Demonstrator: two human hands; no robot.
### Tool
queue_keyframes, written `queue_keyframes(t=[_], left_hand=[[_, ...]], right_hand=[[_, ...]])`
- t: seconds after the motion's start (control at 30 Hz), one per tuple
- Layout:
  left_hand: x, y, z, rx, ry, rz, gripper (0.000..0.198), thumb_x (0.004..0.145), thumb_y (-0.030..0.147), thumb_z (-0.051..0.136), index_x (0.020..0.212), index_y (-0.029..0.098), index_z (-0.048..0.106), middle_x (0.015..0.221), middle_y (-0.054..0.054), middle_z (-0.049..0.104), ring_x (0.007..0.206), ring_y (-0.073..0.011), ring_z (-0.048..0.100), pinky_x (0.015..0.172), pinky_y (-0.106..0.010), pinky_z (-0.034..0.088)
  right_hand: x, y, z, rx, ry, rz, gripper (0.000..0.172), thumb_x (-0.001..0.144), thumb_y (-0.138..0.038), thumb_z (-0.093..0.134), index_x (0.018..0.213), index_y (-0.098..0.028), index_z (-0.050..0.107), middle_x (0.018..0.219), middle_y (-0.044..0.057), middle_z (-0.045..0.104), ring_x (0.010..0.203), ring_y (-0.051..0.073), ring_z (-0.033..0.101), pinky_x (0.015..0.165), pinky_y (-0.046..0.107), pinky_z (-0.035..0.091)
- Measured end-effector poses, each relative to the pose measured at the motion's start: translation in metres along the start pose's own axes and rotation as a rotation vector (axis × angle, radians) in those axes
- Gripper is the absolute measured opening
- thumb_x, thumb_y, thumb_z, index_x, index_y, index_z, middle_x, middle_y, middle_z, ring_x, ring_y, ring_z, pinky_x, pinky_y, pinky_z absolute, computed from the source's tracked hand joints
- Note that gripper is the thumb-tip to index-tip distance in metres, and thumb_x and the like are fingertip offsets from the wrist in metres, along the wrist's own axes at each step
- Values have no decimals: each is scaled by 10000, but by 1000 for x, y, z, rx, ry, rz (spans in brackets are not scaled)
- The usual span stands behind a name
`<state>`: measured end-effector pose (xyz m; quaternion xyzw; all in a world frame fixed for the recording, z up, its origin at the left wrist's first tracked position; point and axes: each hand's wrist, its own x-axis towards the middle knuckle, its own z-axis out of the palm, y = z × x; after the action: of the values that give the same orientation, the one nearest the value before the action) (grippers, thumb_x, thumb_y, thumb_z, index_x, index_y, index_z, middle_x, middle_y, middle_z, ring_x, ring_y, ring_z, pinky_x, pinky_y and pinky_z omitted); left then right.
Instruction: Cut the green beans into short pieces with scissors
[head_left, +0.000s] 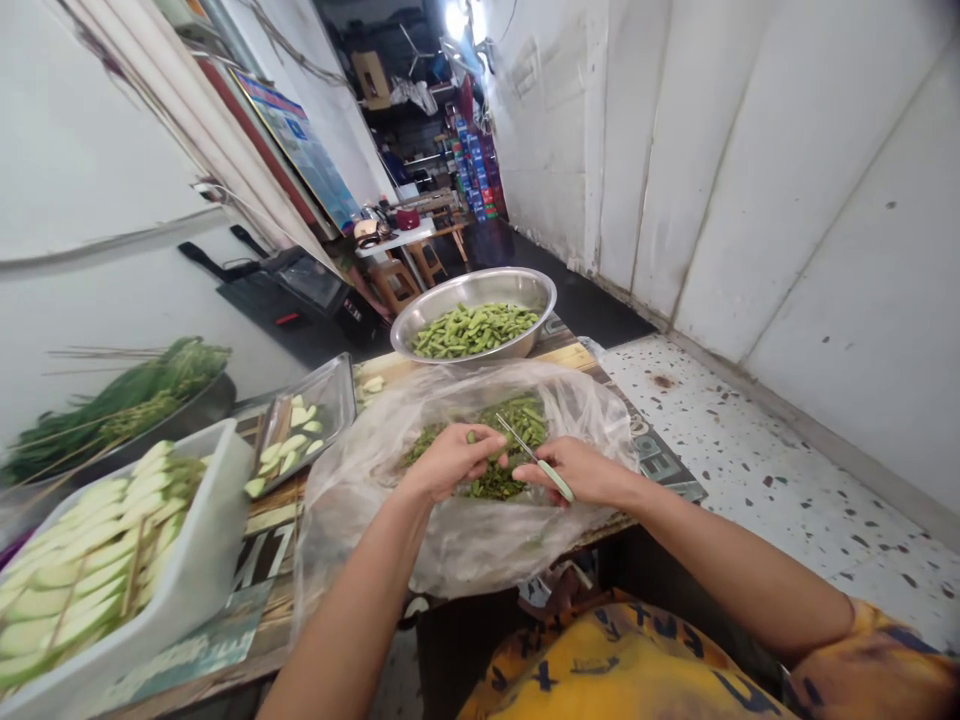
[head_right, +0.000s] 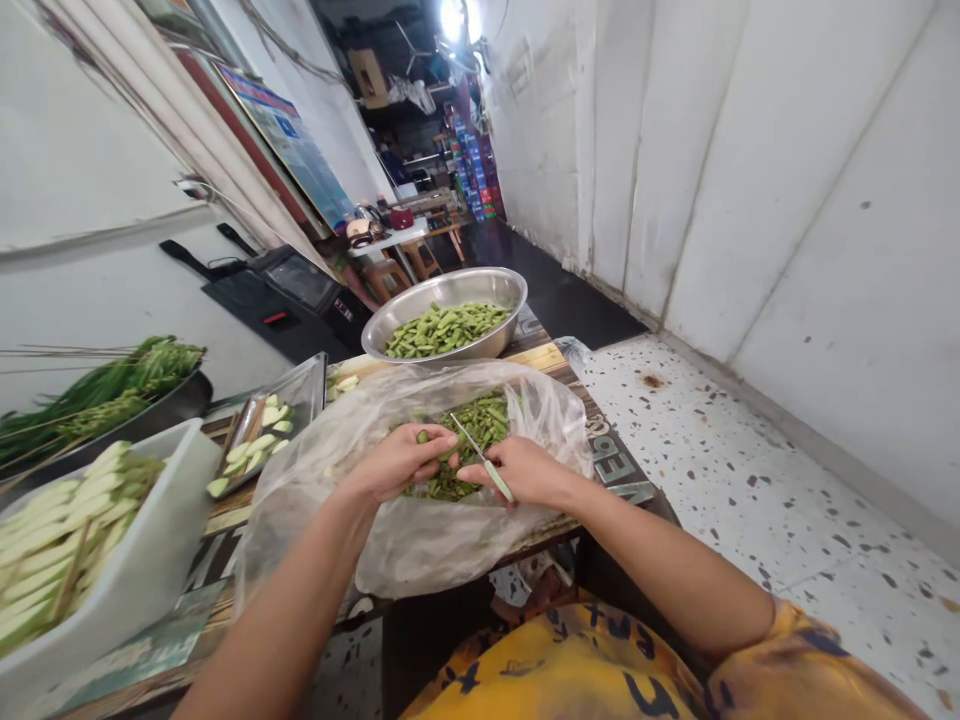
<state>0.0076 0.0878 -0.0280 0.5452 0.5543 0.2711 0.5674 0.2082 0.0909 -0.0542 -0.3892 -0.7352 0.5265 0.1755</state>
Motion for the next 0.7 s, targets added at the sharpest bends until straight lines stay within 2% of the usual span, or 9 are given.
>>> queue_keyframes(t=[0.07,0.13,0.23,0.33,0.4,0.5,0.6,0.7], left_hand=[[0,-3,-2,-5,-12,-45,344,698,458,681,731,121,624,564,-4,554,371,-20,291,361,-175,132],[1,-6,-4,-66,-4,-82,338,668,437,719,756,130,610,468,45,450,364,-23,275,361,-165,121],[3,-9,-7,-293,7,-87,329,640,392,758,727,159,543,432,97,325,349,-14,224,354,-151,105],[5,-10,-9,-452,37,-89,319,678,378,727,655,159,497,409,104,281,329,-5,186,337,-143,95],[5,-10,-9,-478,66,-97,289,707,366,697,655,135,531,392,93,299,325,-1,197,331,-135,107],[4,-9,-6,-517,88,-81,241,695,307,705,719,110,569,431,70,404,333,10,226,327,-120,121],[3,-7,1,-548,102,-56,246,641,232,737,729,122,535,625,11,589,347,28,263,321,-113,122],[3,-8,6,-543,96,-56,261,624,197,738,739,131,513,737,-20,642,351,29,288,321,-118,132]], right_hand=[[1,5,2,-24,12,6,528,752,-628,580,533,-151,524,441,0,543,412,123,542,461,216,398],[2,9,3,-4,24,20,521,730,-625,604,528,-154,510,417,-13,519,380,113,516,432,210,381],[2,11,5,164,10,35,494,718,-620,616,587,-158,501,446,-27,518,371,95,488,371,190,347],[0,7,5,347,-51,56,496,736,-646,573,710,-152,530,510,-24,536,395,96,485,323,188,349],[-2,5,6,388,-87,67,515,741,-660,553,755,-146,537,530,-20,541,394,95,472,316,198,377],[-4,5,7,373,-114,77,506,751,-655,549,708,-153,506,549,-21,555,346,79,439,306,208,384],[-4,7,8,342,-122,65,506,768,-645,539,655,-154,489,565,-19,566,330,73,443,306,206,385],[-4,8,7,340,-119,48,499,779,-627,541,648,-147,506,564,-16,571,334,70,452,314,196,387]])
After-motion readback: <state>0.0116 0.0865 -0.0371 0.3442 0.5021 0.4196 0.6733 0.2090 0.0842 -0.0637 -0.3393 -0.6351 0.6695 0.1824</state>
